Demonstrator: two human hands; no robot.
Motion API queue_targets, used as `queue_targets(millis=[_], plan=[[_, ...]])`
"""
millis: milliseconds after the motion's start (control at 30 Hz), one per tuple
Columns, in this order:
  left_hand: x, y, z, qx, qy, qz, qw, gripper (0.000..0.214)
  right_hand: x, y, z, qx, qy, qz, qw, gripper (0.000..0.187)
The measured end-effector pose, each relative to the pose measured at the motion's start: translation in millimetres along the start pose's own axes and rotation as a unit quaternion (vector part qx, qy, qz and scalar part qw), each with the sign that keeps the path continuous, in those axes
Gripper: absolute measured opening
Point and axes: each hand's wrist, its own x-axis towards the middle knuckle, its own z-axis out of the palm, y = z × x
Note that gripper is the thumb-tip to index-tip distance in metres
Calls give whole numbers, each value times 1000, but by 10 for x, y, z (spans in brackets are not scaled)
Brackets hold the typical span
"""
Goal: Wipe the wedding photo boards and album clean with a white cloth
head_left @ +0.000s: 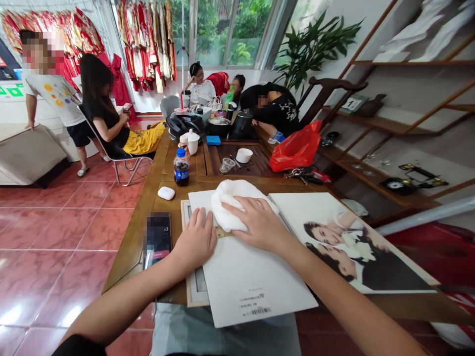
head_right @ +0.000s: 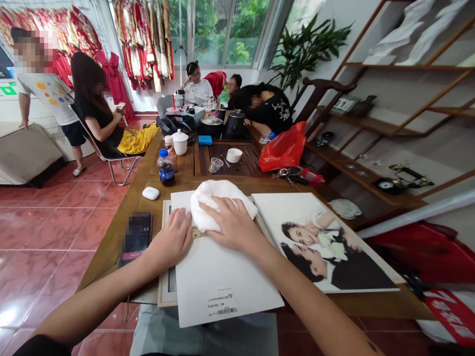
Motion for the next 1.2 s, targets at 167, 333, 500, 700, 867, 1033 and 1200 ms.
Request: queue_targets(millis=[167,333,500,700,867,1033,1200], plan=[[8,4,-30,15,-16,2,1000,49,-86,121,-95,13,20,4,1000,58],[9,12,-26,6,-32,3,999,47,-266,-20,-181,24,1,-62,998,57],[-1,6,3,-9,-18,-2,1000,47,-406,-260,-188,17,2,-81,997,61],[9,-11,-16,2,-20,2,1000,48,-495,-110,-92,-21,14,-22,999,56],[11,-1,-19,1,-12,0,1000,46,-621,110,-39,-68,35,27,997,54],[8,7,-10,5,-20,-5,1000,47,-673,-65,-55,-29,35,-21,999,62],[7,3,-31,-2,-67,-2,998,49,-743,-477,-98,37,14,-85,996,71]])
